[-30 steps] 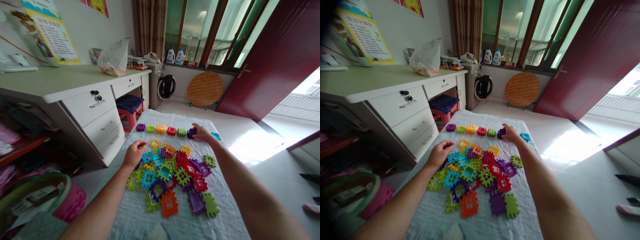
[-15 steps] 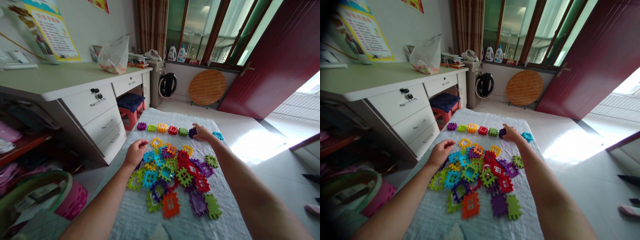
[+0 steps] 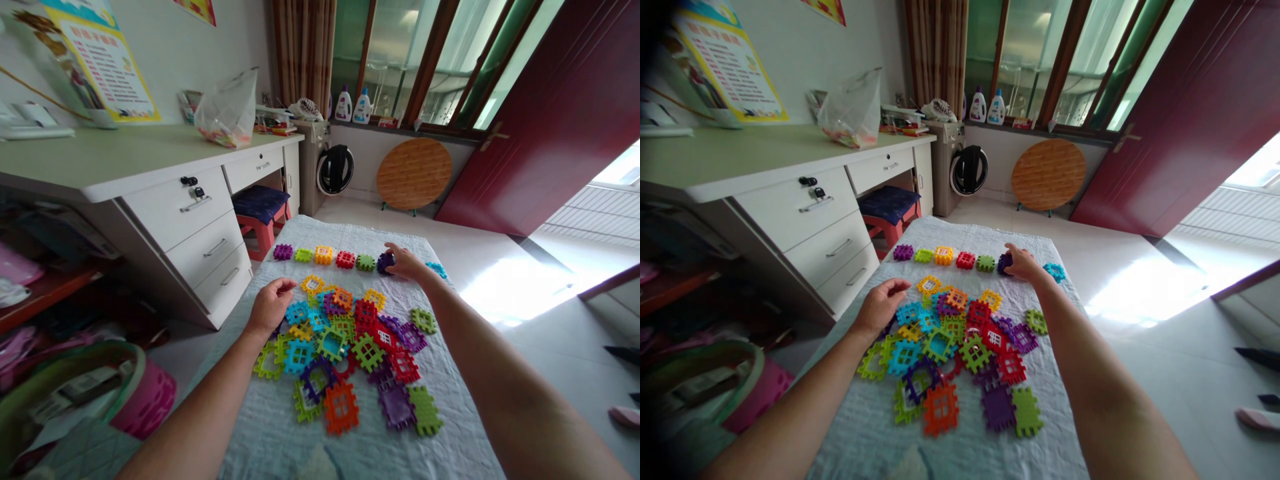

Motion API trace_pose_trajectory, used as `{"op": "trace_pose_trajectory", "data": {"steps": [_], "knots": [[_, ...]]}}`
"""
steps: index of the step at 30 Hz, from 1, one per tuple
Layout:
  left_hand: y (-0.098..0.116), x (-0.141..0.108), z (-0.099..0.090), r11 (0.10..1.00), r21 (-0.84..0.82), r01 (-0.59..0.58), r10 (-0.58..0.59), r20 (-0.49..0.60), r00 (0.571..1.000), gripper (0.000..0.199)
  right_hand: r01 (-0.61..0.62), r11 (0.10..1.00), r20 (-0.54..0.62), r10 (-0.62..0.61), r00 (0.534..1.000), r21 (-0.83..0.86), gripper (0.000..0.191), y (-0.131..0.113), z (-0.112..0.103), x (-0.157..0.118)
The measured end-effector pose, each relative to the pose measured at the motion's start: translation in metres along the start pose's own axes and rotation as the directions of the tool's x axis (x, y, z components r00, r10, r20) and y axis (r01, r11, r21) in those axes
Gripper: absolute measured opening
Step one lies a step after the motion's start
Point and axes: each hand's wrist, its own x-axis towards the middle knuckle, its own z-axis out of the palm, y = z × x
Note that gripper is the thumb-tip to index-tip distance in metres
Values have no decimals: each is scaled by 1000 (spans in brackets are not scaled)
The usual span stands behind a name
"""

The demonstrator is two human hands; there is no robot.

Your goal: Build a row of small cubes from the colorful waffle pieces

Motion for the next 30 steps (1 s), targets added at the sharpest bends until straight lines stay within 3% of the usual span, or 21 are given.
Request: {"op": "trace_pose_trajectory", "data": {"steps": [21, 26, 30], "knots": [[-2, 0, 0, 1000, -9, -4, 4, 1, 1000, 23, -39, 998, 44, 41, 998, -52, 82, -5, 11, 3], [-3, 0, -1, 1000, -2, -15, 15, -3, 1000, 23, 10, 998, -111, -4, 994, 56, 89, -6, -7, -10], [-1, 0, 0, 1000, 4, -18, 18, -1, 1000, 24, 69, 978, -266, -14, 964, 199, 81, -5, -28, -44]]}}
